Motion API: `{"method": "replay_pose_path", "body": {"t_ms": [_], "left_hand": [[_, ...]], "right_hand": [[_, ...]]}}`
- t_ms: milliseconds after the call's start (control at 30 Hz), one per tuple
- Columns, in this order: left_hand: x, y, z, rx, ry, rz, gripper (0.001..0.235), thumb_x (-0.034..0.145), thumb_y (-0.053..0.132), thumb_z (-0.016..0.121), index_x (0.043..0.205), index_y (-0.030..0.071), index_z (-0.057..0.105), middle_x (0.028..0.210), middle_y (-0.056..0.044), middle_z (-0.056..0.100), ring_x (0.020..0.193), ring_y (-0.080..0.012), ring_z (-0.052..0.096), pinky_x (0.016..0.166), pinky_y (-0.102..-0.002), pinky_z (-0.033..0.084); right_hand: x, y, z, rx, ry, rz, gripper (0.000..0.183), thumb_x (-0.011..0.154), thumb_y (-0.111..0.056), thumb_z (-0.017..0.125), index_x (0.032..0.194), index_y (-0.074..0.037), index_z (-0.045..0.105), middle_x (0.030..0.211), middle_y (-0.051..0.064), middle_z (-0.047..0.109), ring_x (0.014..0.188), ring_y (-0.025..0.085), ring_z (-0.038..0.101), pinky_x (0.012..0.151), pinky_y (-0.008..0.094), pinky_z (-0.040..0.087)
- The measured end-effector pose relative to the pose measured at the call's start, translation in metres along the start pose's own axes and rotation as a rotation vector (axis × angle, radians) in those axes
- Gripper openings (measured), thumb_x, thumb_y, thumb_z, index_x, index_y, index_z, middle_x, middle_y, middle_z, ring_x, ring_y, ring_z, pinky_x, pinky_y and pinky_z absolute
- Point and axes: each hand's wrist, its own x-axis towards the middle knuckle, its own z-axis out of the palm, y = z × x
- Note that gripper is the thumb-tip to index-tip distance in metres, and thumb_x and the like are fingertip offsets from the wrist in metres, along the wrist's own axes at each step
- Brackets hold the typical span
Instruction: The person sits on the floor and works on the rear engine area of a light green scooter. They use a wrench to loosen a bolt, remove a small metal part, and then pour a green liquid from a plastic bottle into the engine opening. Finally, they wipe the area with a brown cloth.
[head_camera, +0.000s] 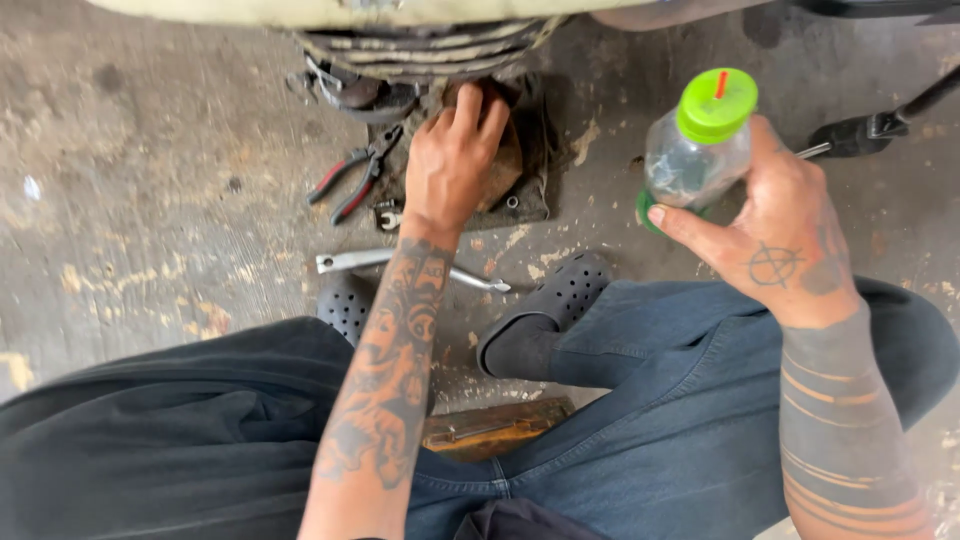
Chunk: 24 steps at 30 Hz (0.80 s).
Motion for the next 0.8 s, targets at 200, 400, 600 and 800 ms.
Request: {"method": "replay_pose_path", "body": {"t_ms": [200, 400, 600, 800], "left_hand": [[-0.011, 0.0, -0.019, -0.095, -0.04, 0.013, 0.024, 0.087, 0.011, 0.073, 0.107, 0.015, 0.059, 0.109, -0.006, 0.056, 0.076, -0.0181, 0.063, 0.071, -0.034, 0.058], [-0.02, 0.007, -0.041, -1.013, -0.14, -0.845, 0.023, 0.102, 0.01, 0.051, 0.121, 0.002, 0.06, 0.122, -0.014, 0.072, 0.106, -0.0272, 0.071, 0.092, -0.039, 0.056], [-0.013, 0.01, -0.008, -2.189, 0.159, -1.545, 0.048, 0.105, 0.015, 0.044, 0.15, -0.002, 0.04, 0.126, -0.017, 0.058, 0.112, -0.0276, 0.063, 0.098, -0.04, 0.058], [-0.013, 0.025, 0.035, -2.429, 0.333, -1.743, 0.017, 0.102, 0.02, 0.061, 0.102, 0.004, 0.067, 0.075, 0.001, 0.067, 0.065, -0.013, 0.066, 0.063, -0.03, 0.06]], "right_hand": [[0.01, -0.004, -0.003, 0.028, 0.005, 0.074, 0.057, 0.077, -0.014, 0.085, 0.123, 0.008, 0.058, 0.106, 0.023, 0.074, 0.086, 0.038, 0.071, 0.078, 0.044, 0.053], [0.009, -0.006, -0.001, 0.028, -0.002, 0.095, 0.05, 0.077, -0.017, 0.083, 0.115, 0.004, 0.058, 0.097, 0.02, 0.073, 0.078, 0.038, 0.068, 0.072, 0.044, 0.051], [0.011, -0.005, 0.002, 0.043, -0.027, 0.11, 0.048, 0.078, -0.019, 0.085, 0.108, 0.004, 0.056, 0.09, 0.019, 0.07, 0.069, 0.034, 0.065, 0.068, 0.042, 0.05], [0.014, 0.002, -0.001, 0.022, -0.016, 0.165, 0.053, 0.075, -0.018, 0.083, 0.118, 0.003, 0.059, 0.099, 0.02, 0.073, 0.079, 0.039, 0.069, 0.072, 0.045, 0.051]]}}
